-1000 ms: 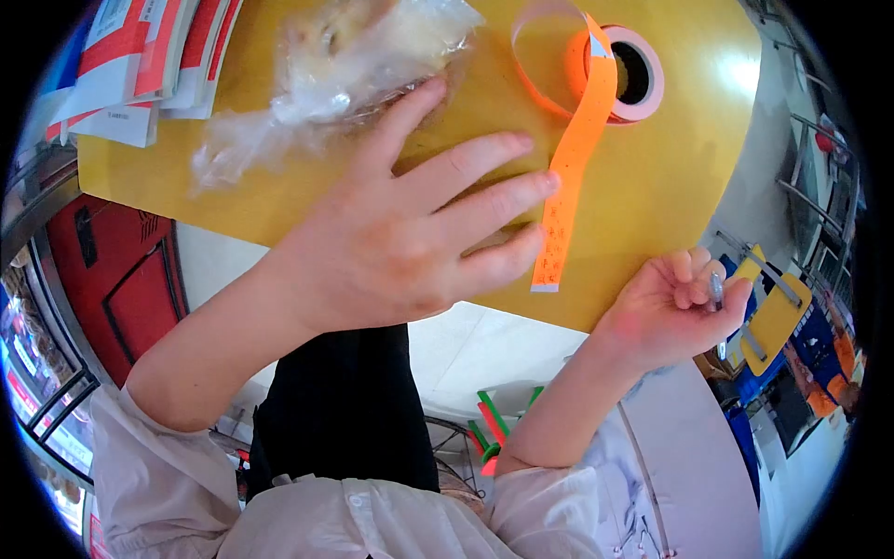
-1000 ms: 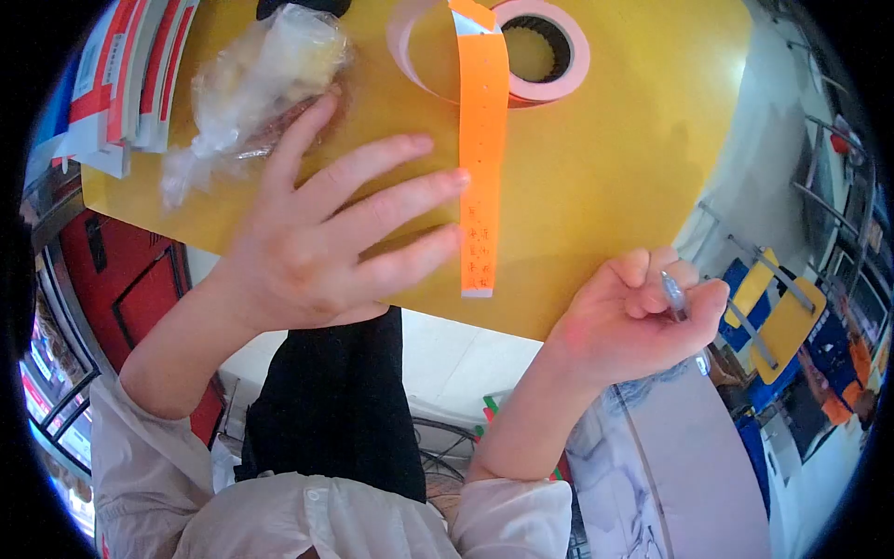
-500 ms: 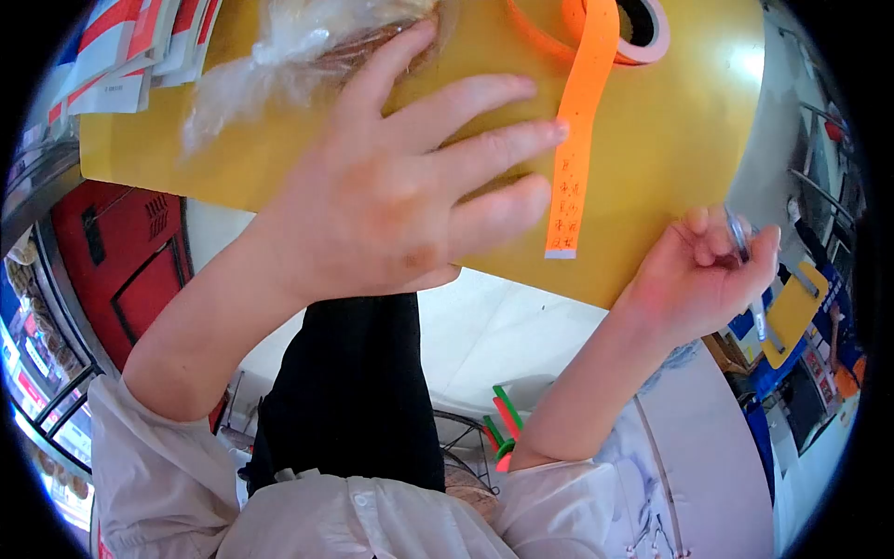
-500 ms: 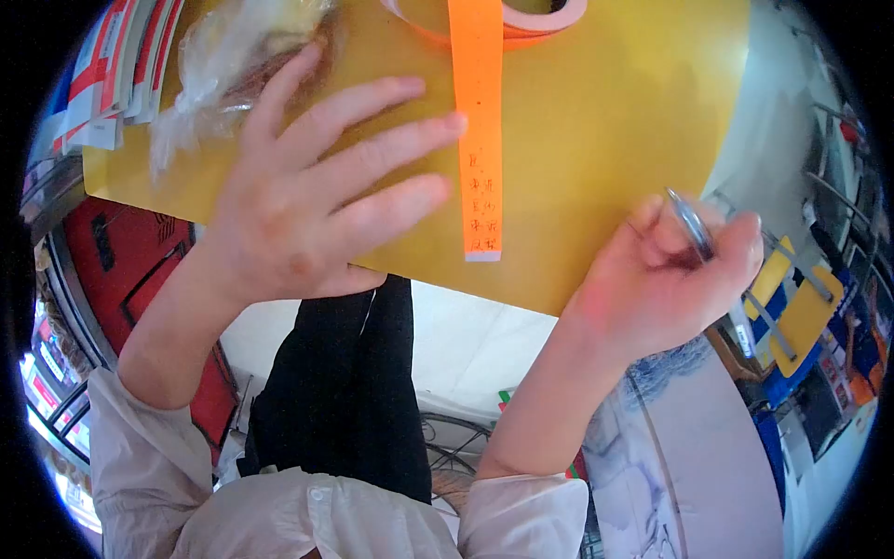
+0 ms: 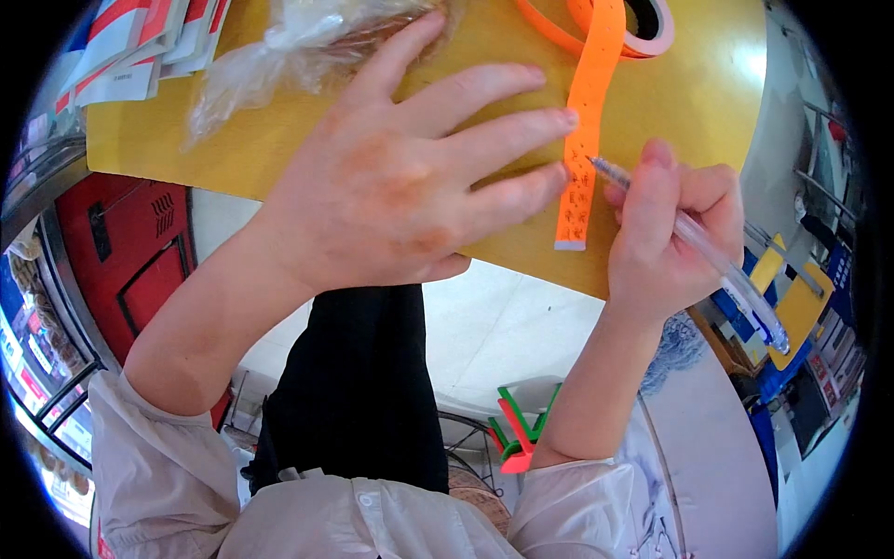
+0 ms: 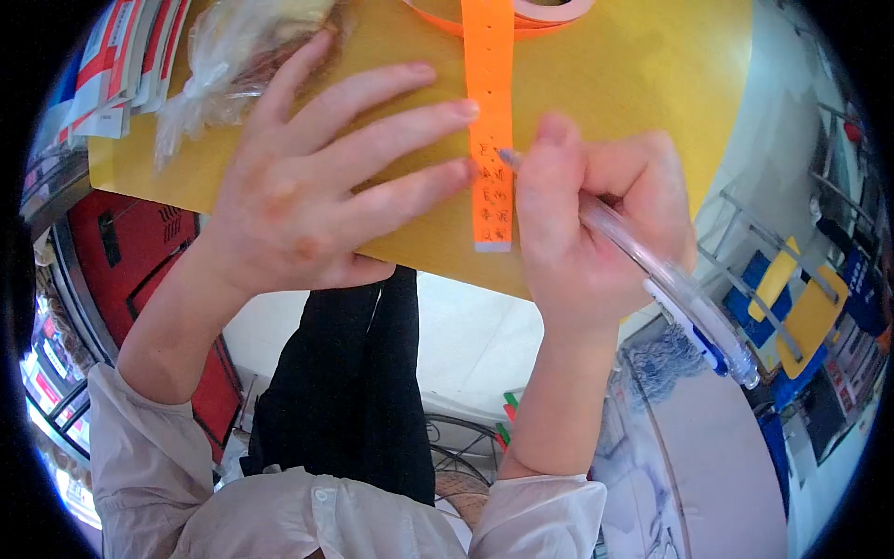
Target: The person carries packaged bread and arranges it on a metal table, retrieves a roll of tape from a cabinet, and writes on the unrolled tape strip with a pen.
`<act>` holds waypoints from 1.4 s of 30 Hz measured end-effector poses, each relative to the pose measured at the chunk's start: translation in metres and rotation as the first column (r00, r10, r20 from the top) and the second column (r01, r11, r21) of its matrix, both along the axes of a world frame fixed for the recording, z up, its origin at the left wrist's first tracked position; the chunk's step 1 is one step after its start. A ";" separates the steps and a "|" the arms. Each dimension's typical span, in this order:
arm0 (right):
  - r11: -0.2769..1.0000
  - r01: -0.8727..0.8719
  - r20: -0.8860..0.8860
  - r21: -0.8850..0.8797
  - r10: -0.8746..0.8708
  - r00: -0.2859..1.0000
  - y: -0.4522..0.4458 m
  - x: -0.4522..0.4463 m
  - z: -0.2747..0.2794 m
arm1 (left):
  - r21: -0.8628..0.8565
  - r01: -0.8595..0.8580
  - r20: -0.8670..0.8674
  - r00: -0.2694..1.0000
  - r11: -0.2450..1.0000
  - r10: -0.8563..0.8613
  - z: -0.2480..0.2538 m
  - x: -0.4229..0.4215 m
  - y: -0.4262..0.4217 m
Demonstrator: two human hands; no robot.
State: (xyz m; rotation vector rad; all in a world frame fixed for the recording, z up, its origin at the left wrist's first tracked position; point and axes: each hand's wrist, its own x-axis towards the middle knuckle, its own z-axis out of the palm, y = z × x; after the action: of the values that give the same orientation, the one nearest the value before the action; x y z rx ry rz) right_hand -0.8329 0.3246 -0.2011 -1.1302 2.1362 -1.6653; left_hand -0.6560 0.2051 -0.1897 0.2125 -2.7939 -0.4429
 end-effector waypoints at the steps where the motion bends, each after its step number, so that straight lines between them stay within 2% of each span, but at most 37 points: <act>1: 1.000 -0.004 -0.025 0.011 0.004 1.000 0.000 -0.001 0.000 | -0.002 0.001 -0.006 1.000 1.000 -0.001 0.000 -0.002 0.000; 5: 0.999 -0.024 -0.143 0.044 0.030 0.989 0.001 -0.003 -0.003 | 0.003 -0.010 -0.011 1.000 1.000 0.010 0.000 -0.007 0.001; 8: 0.999 -0.045 -0.162 0.021 0.048 0.986 0.000 -0.003 -0.003 | 0.007 -0.014 -0.013 1.000 1.000 0.014 -0.001 -0.007 0.000; 15: 0.999 -0.038 -0.138 0.004 0.038 0.990 0.001 -0.003 -0.004 | 0.008 -0.015 -0.010 1.000 1.000 0.016 -0.002 -0.007 0.001; 18: 0.998 0.019 -0.165 0.055 -0.010 0.986 0.000 -0.001 -0.002 | 0.010 -0.016 0.002 1.000 1.000 0.016 -0.001 -0.004 0.000; 21: 1.000 -0.005 -0.110 -0.009 0.004 0.994 0.000 -0.002 -0.005 | 0.014 -0.016 0.013 1.000 1.000 0.016 -0.003 -0.002 0.001; 30: 0.999 -0.013 -0.198 0.032 0.019 0.980 0.002 -0.004 -0.003 | 0.027 -0.015 0.042 0.999 1.000 0.014 0.000 -0.003 0.001; 33: 0.997 -0.078 -0.134 0.009 0.079 0.988 0.005 -0.010 0.001 | 0.041 -0.014 0.058 0.998 0.999 0.012 0.002 -0.003 0.002; 34: 0.992 -0.064 0.171 -0.111 0.082 0.982 0.006 -0.013 0.006 | 0.051 -0.013 0.065 0.998 0.999 0.010 0.003 -0.003 0.002; 35: 0.976 -0.014 0.457 -0.219 0.116 0.882 0.006 -0.014 0.011 | 0.061 -0.012 0.072 0.997 0.998 0.008 0.004 -0.002 0.002; 36: 0.974 -0.014 0.452 -0.226 0.118 0.884 0.002 -0.014 0.015 | 0.083 -0.009 0.083 0.997 0.997 0.002 0.005 -0.003 0.002; 39: 0.946 0.173 0.601 -0.275 0.028 0.799 0.000 -0.013 0.026 | 0.127 0.020 0.129 0.991 0.992 -0.036 0.010 0.000 -0.001; 41: 0.986 0.151 0.726 -0.073 -0.051 0.686 0.028 -0.020 0.030 | 0.150 0.039 0.131 0.990 0.988 -0.059 0.011 0.002 -0.002; 42: 0.985 0.167 0.734 -0.039 -0.085 0.673 0.036 -0.015 0.033 | 0.189 0.054 0.145 0.986 0.980 -0.082 0.013 0.002 -0.004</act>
State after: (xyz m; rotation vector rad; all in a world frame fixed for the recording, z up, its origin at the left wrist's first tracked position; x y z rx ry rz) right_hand -0.8482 0.3602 -0.1684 -0.2105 1.6200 -1.8690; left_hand -0.6536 0.2008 -0.1764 0.1987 -2.9154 -0.7333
